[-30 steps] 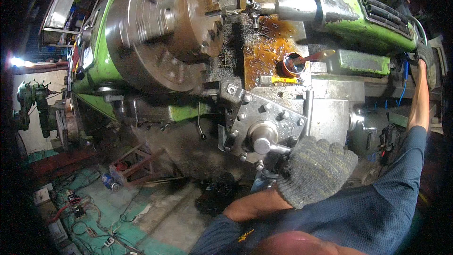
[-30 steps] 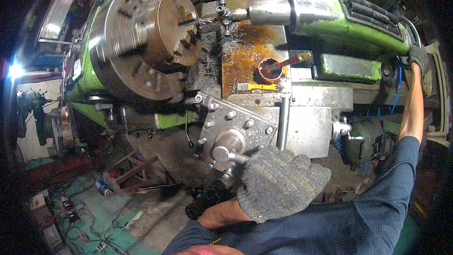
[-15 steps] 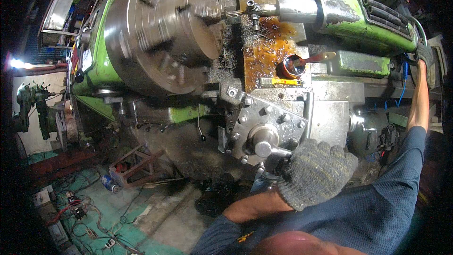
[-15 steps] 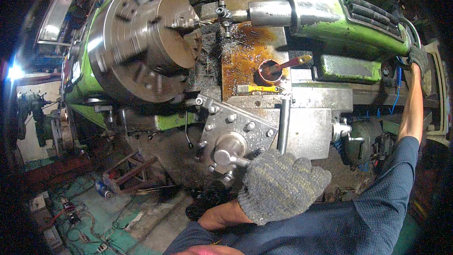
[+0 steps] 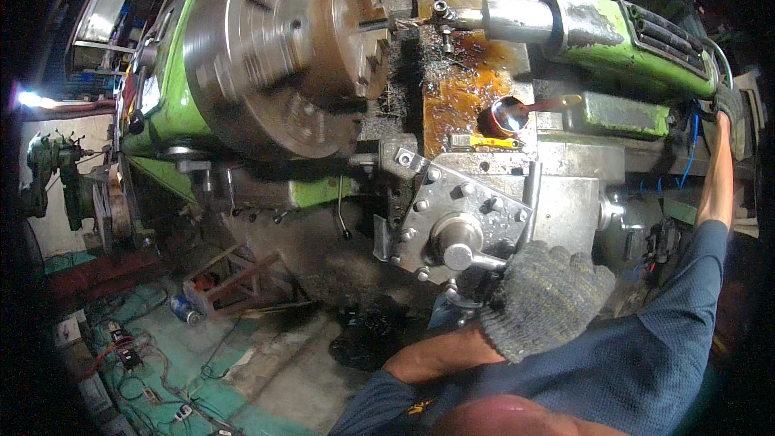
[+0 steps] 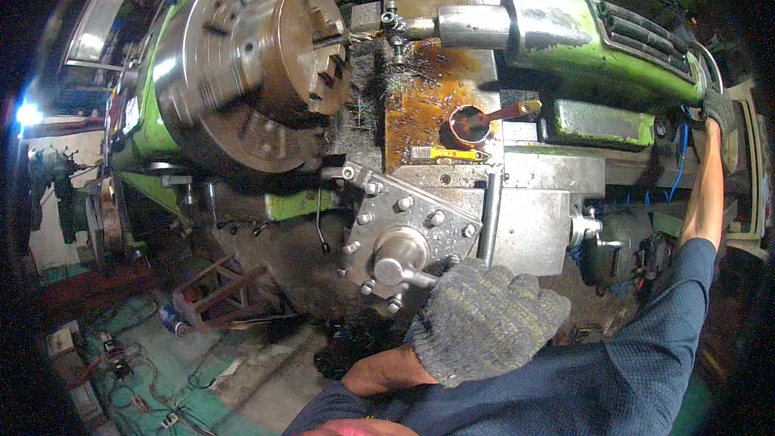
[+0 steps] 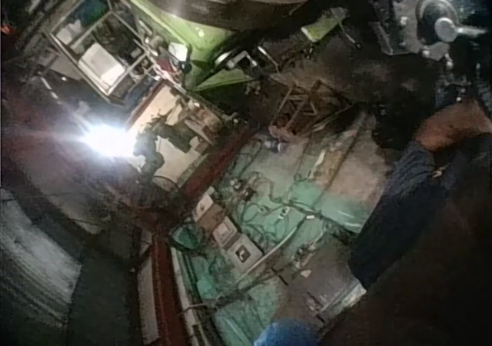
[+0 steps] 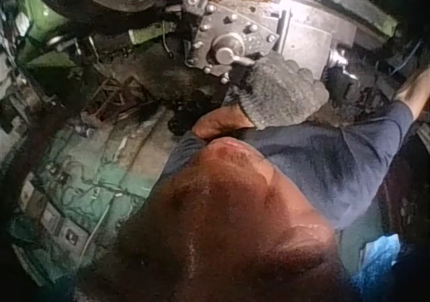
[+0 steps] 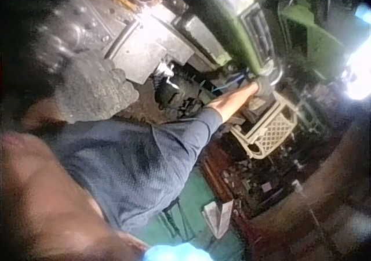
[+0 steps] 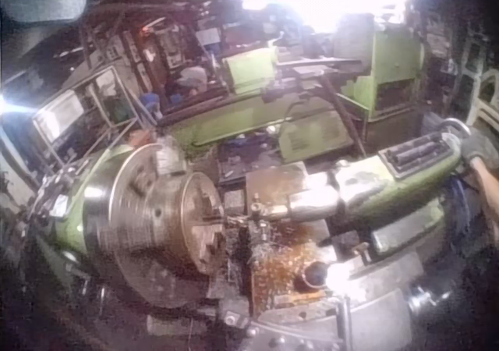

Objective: The person operates a green metal lathe, using gloved hands to manipulate the tool post and control levers while a cylindrical metal workpiece rotates. The operator adjusts the cutting tool's position and engages the machine's feed mechanisms to machine the workpiece surface.

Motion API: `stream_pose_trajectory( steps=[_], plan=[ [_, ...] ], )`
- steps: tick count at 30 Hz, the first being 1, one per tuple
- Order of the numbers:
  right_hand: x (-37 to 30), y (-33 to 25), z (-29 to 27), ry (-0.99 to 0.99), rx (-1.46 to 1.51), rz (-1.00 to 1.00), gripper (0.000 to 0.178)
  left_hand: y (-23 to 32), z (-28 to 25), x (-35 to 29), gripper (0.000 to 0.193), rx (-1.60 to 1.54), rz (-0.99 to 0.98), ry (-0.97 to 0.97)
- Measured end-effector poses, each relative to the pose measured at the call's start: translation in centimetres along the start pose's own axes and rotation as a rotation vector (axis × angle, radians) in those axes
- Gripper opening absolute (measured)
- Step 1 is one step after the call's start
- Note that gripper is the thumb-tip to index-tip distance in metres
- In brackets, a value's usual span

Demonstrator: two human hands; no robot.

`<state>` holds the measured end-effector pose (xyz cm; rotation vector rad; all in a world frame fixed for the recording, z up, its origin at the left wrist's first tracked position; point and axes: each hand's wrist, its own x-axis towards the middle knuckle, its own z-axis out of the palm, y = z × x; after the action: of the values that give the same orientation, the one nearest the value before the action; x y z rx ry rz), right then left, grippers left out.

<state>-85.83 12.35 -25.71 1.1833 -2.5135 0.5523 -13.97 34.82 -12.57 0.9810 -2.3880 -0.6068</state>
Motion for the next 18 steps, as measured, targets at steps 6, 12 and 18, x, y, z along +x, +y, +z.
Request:
stream_pose_trajectory(
  steps=[6,12,18],
  plan=[
    [0.56,-0.97,0.06,0.005,-0.021,-0.006,0.044,-0.09,0.11,-0.09,0.008,-0.03,-0.003,0.01],
    [-0.21,-0.57,0.15,0.014,-0.041,0.003,0.044,-0.21,0.36,-0.17,0.008,-0.024,0.018,0.037],
    [-0.02,-0.3,-0.26,0.022,-0.045,-0.004,0.043,-0.15,0.14,-0.12,0.007,-0.021,0.008,-0.015]
  ],
)
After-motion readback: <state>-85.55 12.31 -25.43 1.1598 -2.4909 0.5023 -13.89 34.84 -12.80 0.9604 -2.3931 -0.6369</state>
